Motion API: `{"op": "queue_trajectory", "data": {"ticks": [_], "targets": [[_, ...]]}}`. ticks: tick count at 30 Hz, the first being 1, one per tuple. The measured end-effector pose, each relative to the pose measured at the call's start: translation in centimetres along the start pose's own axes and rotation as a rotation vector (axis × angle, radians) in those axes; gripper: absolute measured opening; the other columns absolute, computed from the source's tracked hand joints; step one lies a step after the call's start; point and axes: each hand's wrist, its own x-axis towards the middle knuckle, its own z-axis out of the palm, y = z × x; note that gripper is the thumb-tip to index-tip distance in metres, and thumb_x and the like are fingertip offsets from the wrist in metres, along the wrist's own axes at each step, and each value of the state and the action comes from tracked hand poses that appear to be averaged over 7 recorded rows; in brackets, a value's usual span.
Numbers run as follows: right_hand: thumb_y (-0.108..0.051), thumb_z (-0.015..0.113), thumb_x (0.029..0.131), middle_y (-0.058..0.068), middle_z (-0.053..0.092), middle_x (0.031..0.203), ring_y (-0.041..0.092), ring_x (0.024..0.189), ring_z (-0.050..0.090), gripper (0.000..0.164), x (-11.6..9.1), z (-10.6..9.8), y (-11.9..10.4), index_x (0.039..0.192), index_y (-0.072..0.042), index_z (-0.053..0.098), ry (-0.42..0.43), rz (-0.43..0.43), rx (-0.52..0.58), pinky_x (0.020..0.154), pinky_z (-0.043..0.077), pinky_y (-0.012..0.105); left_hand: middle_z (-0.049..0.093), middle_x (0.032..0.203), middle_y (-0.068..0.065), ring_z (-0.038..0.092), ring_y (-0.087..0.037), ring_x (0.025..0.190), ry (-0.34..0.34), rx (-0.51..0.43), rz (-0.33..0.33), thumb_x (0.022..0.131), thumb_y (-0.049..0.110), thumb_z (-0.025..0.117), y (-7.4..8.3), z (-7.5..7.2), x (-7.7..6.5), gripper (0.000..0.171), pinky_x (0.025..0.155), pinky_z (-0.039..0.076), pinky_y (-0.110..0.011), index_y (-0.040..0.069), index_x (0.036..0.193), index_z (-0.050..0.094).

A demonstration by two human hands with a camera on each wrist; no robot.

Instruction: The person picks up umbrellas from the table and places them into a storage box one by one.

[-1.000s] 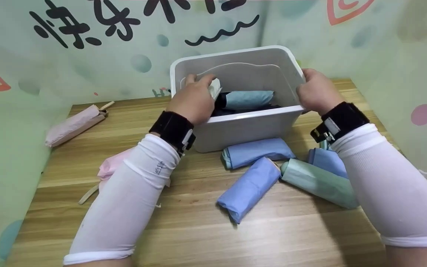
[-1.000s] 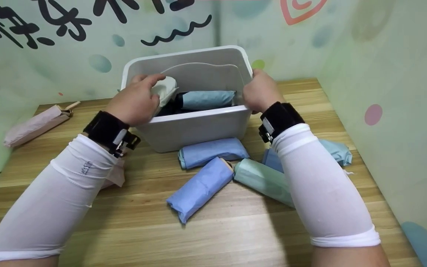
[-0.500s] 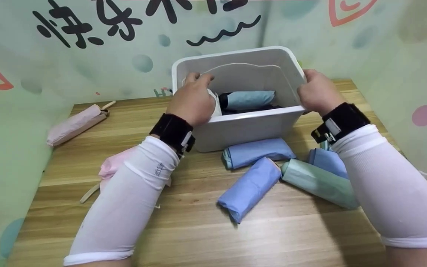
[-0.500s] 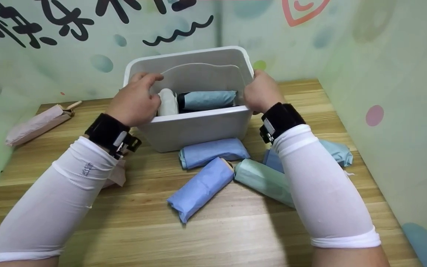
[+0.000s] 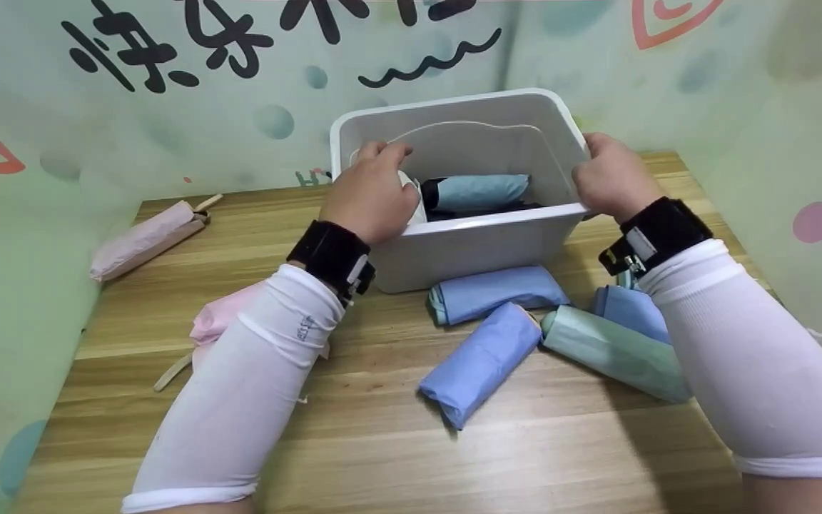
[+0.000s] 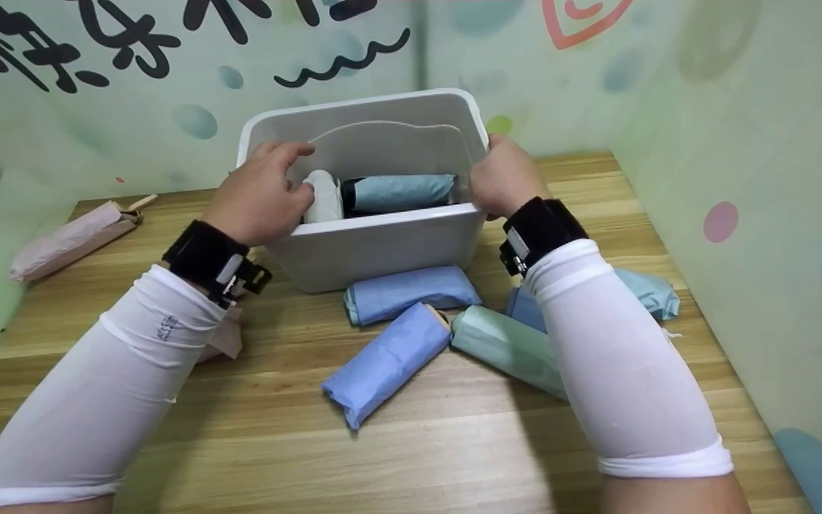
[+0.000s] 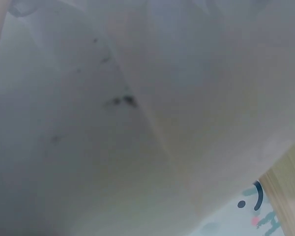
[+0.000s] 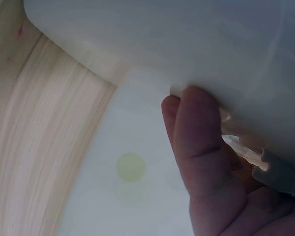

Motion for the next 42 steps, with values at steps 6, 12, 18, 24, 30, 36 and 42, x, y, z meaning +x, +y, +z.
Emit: {"op": "queue_trajectory", "data": {"ticks": [6, 12, 18, 24, 30, 36, 42], "targets": [[-0.004, 0.037, 0.097, 0.027, 0.053, 0.148, 0.039, 0.119, 0.057, 0.068, 0.1, 0.1, 0.0, 0.164, -0.004, 0.031, -0.001, -0.008, 0.003, 0.066, 0.059, 0.032, 0.045, 0.160, -0.010, 0.056, -0.028, 0.138, 0.043, -0.037, 0.059, 0.104, 0.030, 0.051, -0.7, 0.2, -0.5, 0.055, 0.117, 0.047, -0.042, 0.016, 0.157, 0.048], [-0.005, 0.037, 0.097, 0.026, 0.054, 0.148, 0.039, 0.121, 0.057, 0.066, 0.2, 0.3, -0.1, 0.163, -0.004, 0.033, 0.007, -0.015, -0.005, 0.073, 0.059, 0.035, 0.051, 0.156, -0.008, 0.057, -0.026, 0.138, 0.103, -0.055, 0.174, 0.103, 0.031, 0.053, -1.8, 0.3, -1.4, 0.051, 0.115, 0.048, -0.044, 0.017, 0.153, 0.054], [-0.004, 0.037, 0.097, 0.026, 0.054, 0.149, 0.039, 0.122, 0.057, 0.067, 0.2, 0.4, -0.2, 0.164, -0.004, 0.033, -0.001, -0.013, -0.004, 0.076, 0.061, 0.039, 0.051, 0.157, -0.011, 0.048, -0.030, 0.146, 0.102, -0.046, 0.262, 0.102, 0.034, 0.053, -4.1, 0.4, -2.2, 0.052, 0.126, 0.034, -0.051, 0.015, 0.150, 0.057], [-0.003, 0.037, 0.096, 0.028, 0.054, 0.146, 0.039, 0.117, 0.057, 0.067, 0.2, 0.4, 0.0, 0.163, -0.003, 0.034, -0.001, -0.010, -0.004, 0.065, 0.059, 0.032, 0.028, 0.173, -0.013, 0.013, -0.039, 0.163, -0.004, -0.074, 0.191, 0.106, 0.046, 0.045, -7.4, -0.2, -3.1, 0.058, 0.132, 0.003, -0.061, 0.019, 0.157, 0.050], [-0.005, 0.037, 0.098, 0.027, 0.052, 0.151, 0.040, 0.123, 0.056, 0.067, 0.1, 0.1, 0.0, 0.164, -0.004, 0.030, -0.001, 0.011, -0.010, 0.083, 0.060, 0.042, 0.008, 0.177, -0.015, 0.002, -0.042, 0.163, -0.016, -0.071, -0.029, 0.106, 0.065, 0.038, -11.8, -1.9, -4.1, 0.074, 0.128, 0.001, -0.070, 0.028, 0.168, 0.025], [-0.006, 0.037, 0.098, 0.027, 0.053, 0.149, 0.039, 0.122, 0.057, 0.067, 0.0, 0.0, 0.1, 0.164, -0.003, 0.031, -0.001, 0.007, -0.012, 0.086, 0.059, 0.042, 0.004, 0.174, -0.029, 0.000, -0.056, 0.158, -0.066, 0.009, -0.221, 0.103, 0.071, 0.040, -17.2, -3.2, -5.0, 0.092, 0.124, -0.002, -0.077, 0.017, 0.171, 0.009], [-0.006, 0.037, 0.098, 0.026, 0.053, 0.149, 0.039, 0.121, 0.057, 0.067, 0.0, -0.1, -0.1, 0.165, -0.004, 0.030, -0.004, 0.005, -0.018, 0.074, 0.059, 0.034, 0.003, 0.168, -0.040, -0.003, -0.071, 0.149, -0.152, 0.062, -0.374, 0.104, 0.068, 0.038, -22.0, -4.3, -6.4, 0.096, 0.117, 0.001, -0.085, 0.007, 0.169, 0.002]]}}
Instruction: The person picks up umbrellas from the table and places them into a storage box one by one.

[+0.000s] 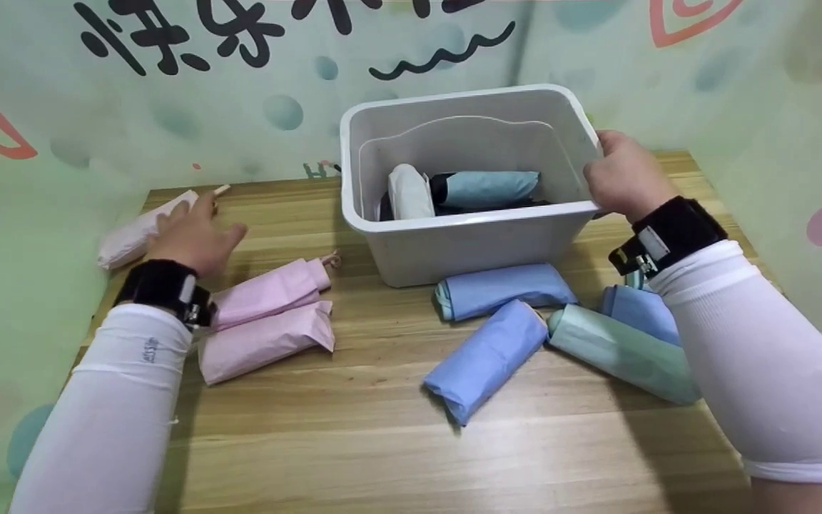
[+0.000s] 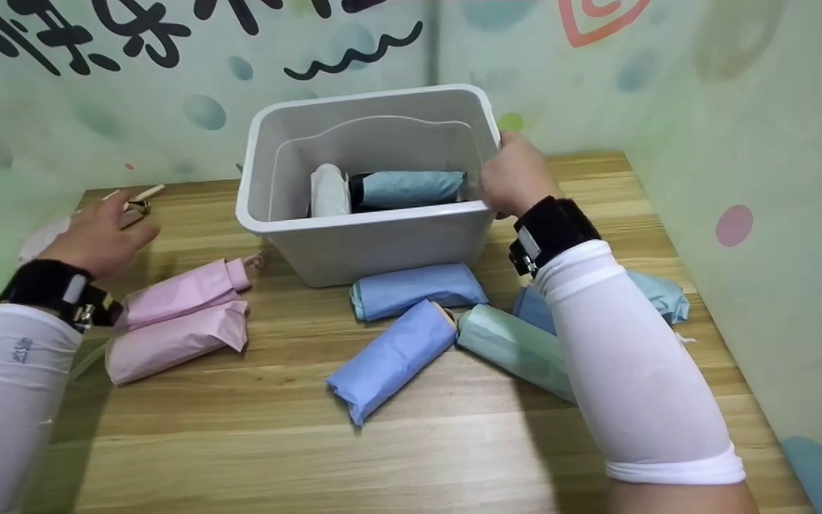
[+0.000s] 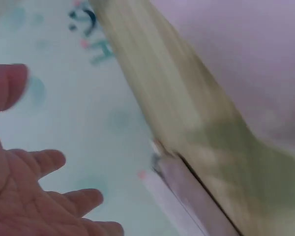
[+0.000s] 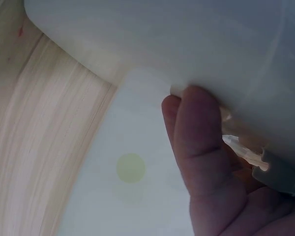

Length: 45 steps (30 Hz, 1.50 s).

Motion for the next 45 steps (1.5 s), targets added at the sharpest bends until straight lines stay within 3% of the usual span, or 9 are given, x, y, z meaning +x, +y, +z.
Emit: {"op": "queue_trajectory", "data": {"ticks": [5, 9, 13, 21, 29, 36, 41, 45], "targets": [[-0.006, 0.038, 0.097, 0.027, 0.053, 0.149, 0.039, 0.122, 0.057, 0.067, 0.1, -0.2, 0.1, 0.165, -0.004, 0.030, 0.015, 0.002, -0.019, 0.081, 0.060, 0.038, 0.009, 0.164, -0.044, 0.007, -0.076, 0.144, -0.045, 0.016, -0.072, 0.103, 0.053, 0.041, -2.7, -0.2, 0.3, 0.089, 0.108, 0.013, -0.091, 0.004, 0.168, 0.005], [-0.005, 0.038, 0.097, 0.027, 0.053, 0.149, 0.039, 0.121, 0.058, 0.068, 0.2, -0.4, 0.3, 0.165, -0.004, 0.030, 0.014, 0.004, -0.008, 0.077, 0.060, 0.035, 0.010, 0.162, -0.046, 0.013, -0.078, 0.140, -0.076, 0.036, -0.134, 0.102, 0.061, 0.041, -4.2, 0.0, 0.5, 0.096, 0.105, 0.018, -0.092, 0.003, 0.168, 0.003], [-0.007, 0.037, 0.098, 0.027, 0.053, 0.149, 0.038, 0.122, 0.058, 0.068, 0.2, -0.6, 0.4, 0.165, -0.004, 0.029, 0.020, 0.006, -0.016, 0.075, 0.057, 0.031, 0.010, 0.160, -0.047, 0.011, -0.078, 0.140, -0.086, 0.012, -0.185, 0.101, 0.065, 0.042, -5.2, 0.2, 0.9, 0.101, 0.106, 0.015, -0.092, 0.002, 0.167, 0.000], [-0.007, 0.037, 0.099, 0.027, 0.053, 0.150, 0.038, 0.122, 0.058, 0.067, 0.4, -0.6, 0.4, 0.165, -0.004, 0.030, 0.033, 0.006, -0.028, 0.084, 0.058, 0.037, -0.003, 0.164, -0.045, 0.003, -0.074, 0.146, -0.001, -0.115, -0.266, 0.102, 0.057, 0.048, -7.5, 0.1, 1.8, 0.102, 0.117, 0.009, -0.084, 0.002, 0.166, -0.010], [-0.006, 0.037, 0.099, 0.027, 0.054, 0.148, 0.038, 0.121, 0.058, 0.065, 0.8, 0.0, 0.5, 0.164, -0.002, 0.031, 0.029, -0.009, -0.036, 0.085, 0.057, 0.039, 0.006, 0.160, -0.047, 0.011, -0.074, 0.143, 0.058, -0.074, -0.283, 0.100, 0.047, 0.052, -10.6, 0.8, 3.9, 0.099, 0.117, 0.015, -0.082, -0.001, 0.166, -0.004], [-0.006, 0.038, 0.099, 0.026, 0.054, 0.151, 0.038, 0.125, 0.057, 0.066, 0.9, 0.2, 0.3, 0.165, -0.004, 0.031, 0.035, -0.003, -0.034, 0.096, 0.055, 0.046, 0.005, 0.160, -0.047, 0.019, -0.071, 0.140, 0.052, -0.034, -0.306, 0.103, 0.043, 0.047, -10.1, 0.5, 3.1, 0.091, 0.117, 0.024, -0.077, -0.003, 0.165, -0.002], [-0.007, 0.036, 0.099, 0.026, 0.053, 0.152, 0.038, 0.126, 0.056, 0.067, 0.9, 0.3, 0.3, 0.165, -0.004, 0.029, 0.035, 0.000, -0.047, 0.101, 0.053, 0.049, 0.012, 0.151, -0.050, 0.028, -0.072, 0.129, 0.071, 0.040, -0.300, 0.103, 0.038, 0.044, -10.9, 1.0, 3.4, 0.079, 0.107, 0.034, -0.076, -0.008, 0.160, 0.014], [-0.007, 0.036, 0.099, 0.027, 0.053, 0.152, 0.039, 0.126, 0.056, 0.066, 1.0, 0.2, 0.4, 0.165, -0.004, 0.029, 0.040, -0.006, -0.058, 0.104, 0.051, 0.053, 0.015, 0.148, -0.049, 0.028, -0.070, 0.126, 0.099, 0.021, -0.298, 0.103, 0.033, 0.040, -11.1, 1.4, 3.8, 0.070, 0.101, 0.038, -0.074, -0.010, 0.155, 0.022]]}}
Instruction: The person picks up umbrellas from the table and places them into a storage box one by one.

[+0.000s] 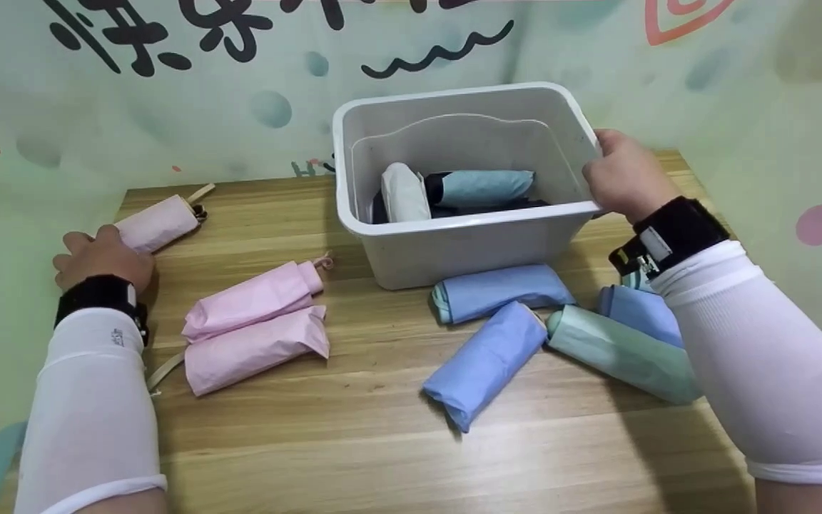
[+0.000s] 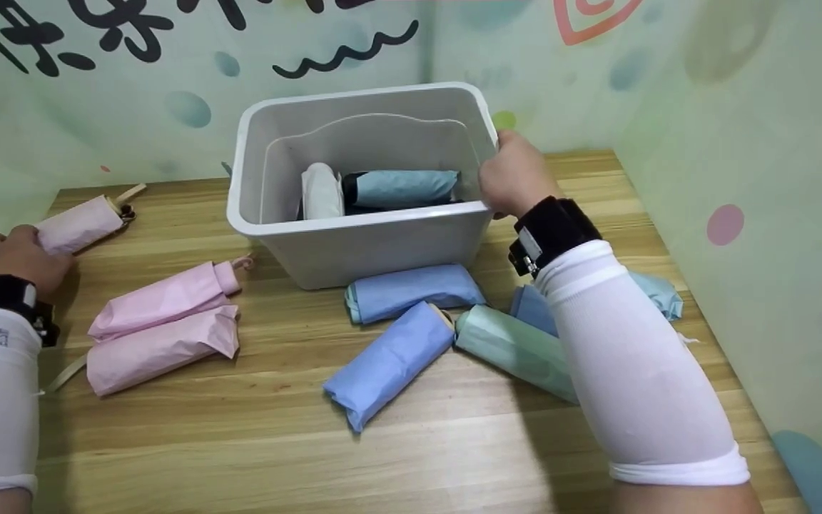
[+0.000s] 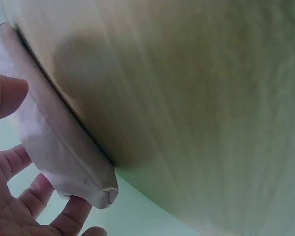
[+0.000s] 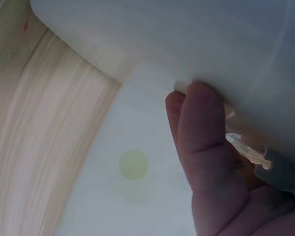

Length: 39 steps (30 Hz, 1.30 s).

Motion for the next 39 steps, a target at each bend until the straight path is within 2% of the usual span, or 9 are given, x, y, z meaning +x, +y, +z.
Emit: {"op": "queue_trajectory", "data": {"ticks": [5, 11, 18, 22, 25, 28, 32, 39], "targets": [[-0.007, 0.036, 0.099, 0.027, 0.052, 0.153, 0.039, 0.128, 0.055, 0.066, 0.0, 0.0, 0.0, 0.165, -0.004, 0.028, -0.008, 0.004, 0.009, 0.106, 0.051, 0.054, 0.012, 0.154, -0.047, 0.028, -0.071, 0.127, 0.013, -0.048, 0.004, 0.102, 0.032, 0.045, 0.0, 0.3, -0.1, 0.073, 0.099, 0.042, -0.073, -0.010, 0.156, 0.021], [-0.007, 0.036, 0.099, 0.027, 0.052, 0.153, 0.040, 0.128, 0.056, 0.066, -0.1, 0.1, -0.1, 0.165, -0.003, 0.029, -0.006, -0.003, 0.007, 0.107, 0.051, 0.056, 0.028, 0.146, -0.046, 0.035, -0.070, 0.122, 0.041, -0.040, 0.039, 0.098, 0.025, 0.050, -0.6, 0.7, 0.3, 0.069, 0.094, 0.043, -0.071, -0.011, 0.152, 0.024], [-0.007, 0.037, 0.099, 0.027, 0.053, 0.152, 0.039, 0.126, 0.057, 0.066, -0.1, 0.0, 0.0, 0.164, -0.003, 0.030, 0.000, -0.005, 0.001, 0.105, 0.052, 0.054, 0.034, 0.140, -0.044, 0.038, -0.067, 0.118, 0.051, -0.036, 0.012, 0.098, 0.018, 0.052, -1.1, 0.9, 0.9, 0.059, 0.095, 0.043, -0.070, -0.005, 0.149, 0.032], [-0.007, 0.037, 0.099, 0.027, 0.053, 0.151, 0.039, 0.126, 0.057, 0.065, -0.1, 0.1, 0.0, 0.164, -0.003, 0.031, -0.001, -0.005, 0.011, 0.103, 0.053, 0.053, 0.038, 0.136, -0.042, 0.040, -0.064, 0.116, 0.051, -0.029, 0.014, 0.096, 0.021, 0.056, -0.9, 0.8, 0.5, 0.062, 0.095, 0.044, -0.069, -0.009, 0.145, 0.032], [-0.006, 0.036, 0.099, 0.026, 0.053, 0.151, 0.038, 0.126, 0.057, 0.066, -0.2, 0.1, 0.0, 0.164, -0.004, 0.031, -0.005, -0.004, 0.024, 0.101, 0.053, 0.049, 0.041, 0.131, -0.042, 0.042, -0.064, 0.114, 0.030, -0.001, 0.012, 0.095, 0.023, 0.060, -0.5, 0.6, 0.0, 0.065, 0.095, 0.045, -0.069, -0.015, 0.140, 0.035], [-0.006, 0.035, 0.098, 0.025, 0.053, 0.152, 0.036, 0.126, 0.057, 0.067, -0.1, 0.1, 0.0, 0.165, -0.005, 0.030, -0.007, 0.000, 0.024, 0.100, 0.053, 0.045, 0.045, 0.124, -0.040, 0.046, -0.061, 0.111, -0.019, 0.045, 0.005, 0.094, 0.026, 0.061, -0.2, 0.3, -0.6, 0.065, 0.093, 0.048, -0.067, -0.019, 0.135, 0.039], [-0.006, 0.036, 0.099, 0.025, 0.052, 0.153, 0.037, 0.128, 0.057, 0.067, -0.1, 0.1, 0.0, 0.165, -0.005, 0.030, -0.009, 0.004, 0.032, 0.104, 0.052, 0.049, 0.048, 0.120, -0.039, 0.047, -0.056, 0.107, -0.060, 0.073, -0.009, 0.095, 0.028, 0.059, 0.3, 0.3, -1.3, 0.063, 0.089, 0.050, -0.064, -0.019, 0.134, 0.042], [-0.006, 0.036, 0.100, 0.025, 0.050, 0.156, 0.039, 0.130, 0.055, 0.066, -0.1, 0.1, -0.1, 0.166, -0.004, 0.028, -0.020, 0.013, 0.053, 0.108, 0.051, 0.055, 0.038, 0.129, -0.046, 0.036, -0.062, 0.121, -0.071, 0.059, -0.029, 0.099, 0.025, 0.048, 0.9, 0.6, -1.4, 0.058, 0.102, 0.037, -0.069, -0.017, 0.137, 0.040]]}}
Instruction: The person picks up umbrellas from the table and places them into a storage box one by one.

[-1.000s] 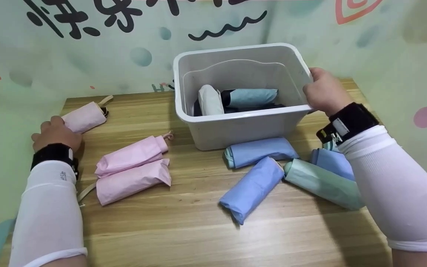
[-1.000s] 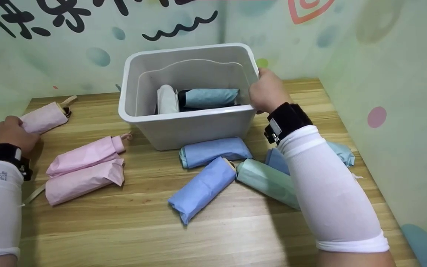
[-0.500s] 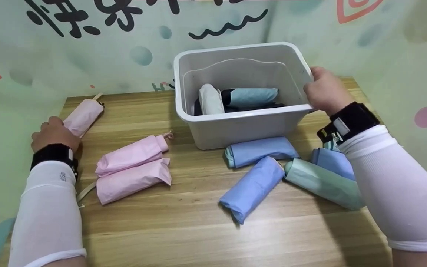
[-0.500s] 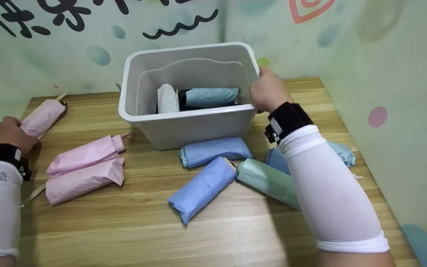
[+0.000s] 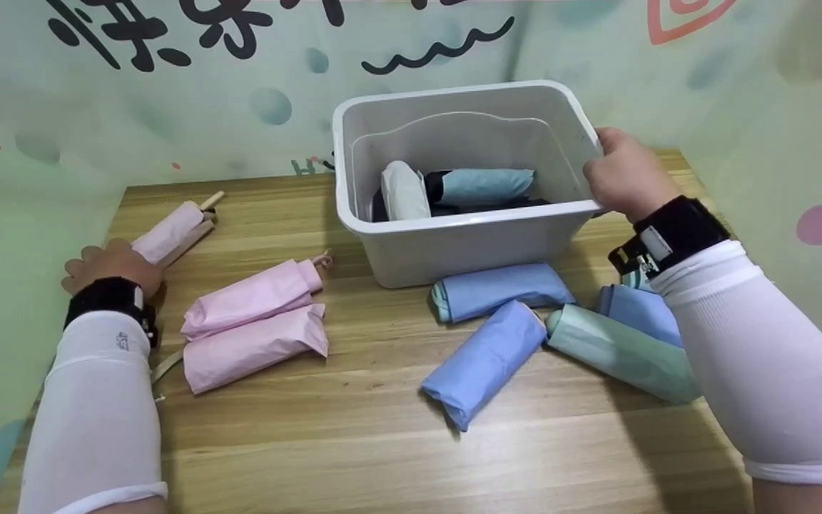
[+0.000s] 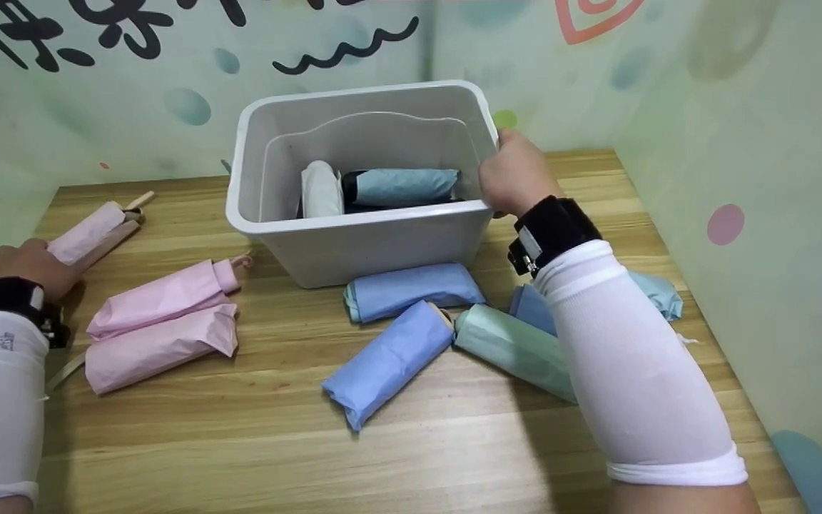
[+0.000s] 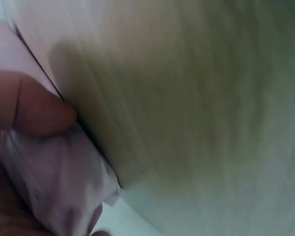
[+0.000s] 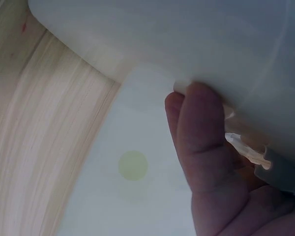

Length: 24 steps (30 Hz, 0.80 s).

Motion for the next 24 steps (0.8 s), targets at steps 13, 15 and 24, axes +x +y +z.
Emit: {"op": "queue_trajectory", "data": {"ticks": [13, 15, 24], "targets": [[-0.006, 0.035, 0.101, 0.025, 0.048, 0.158, 0.040, 0.133, 0.053, 0.066, -0.1, 0.0, 0.0, 0.166, -0.005, 0.025, -0.012, 0.011, 0.017, 0.111, 0.050, 0.059, 0.038, 0.133, -0.044, 0.035, -0.066, 0.122, -0.067, 0.043, 0.064, 0.097, 0.035, 0.049, 0.1, 0.0, 0.2, 0.072, 0.103, 0.030, -0.074, -0.016, 0.144, 0.031], [-0.006, 0.036, 0.100, 0.025, 0.050, 0.156, 0.040, 0.131, 0.055, 0.067, 0.0, 0.1, 0.1, 0.166, -0.005, 0.027, -0.003, 0.005, 0.007, 0.107, 0.052, 0.055, 0.038, 0.136, -0.045, 0.035, -0.068, 0.125, -0.066, 0.046, 0.075, 0.099, 0.042, 0.050, 0.2, 0.0, 0.2, 0.076, 0.104, 0.029, -0.076, -0.012, 0.148, 0.028], [-0.005, 0.037, 0.098, 0.026, 0.053, 0.151, 0.037, 0.125, 0.057, 0.067, 0.0, 0.1, 0.1, 0.165, -0.005, 0.031, 0.012, -0.005, -0.018, 0.094, 0.054, 0.042, 0.045, 0.142, -0.043, 0.038, -0.069, 0.124, -0.039, 0.007, 0.128, 0.103, 0.026, 0.047, 1.4, -0.1, -0.2, 0.053, 0.105, 0.026, -0.078, -0.004, 0.147, 0.042]]}}
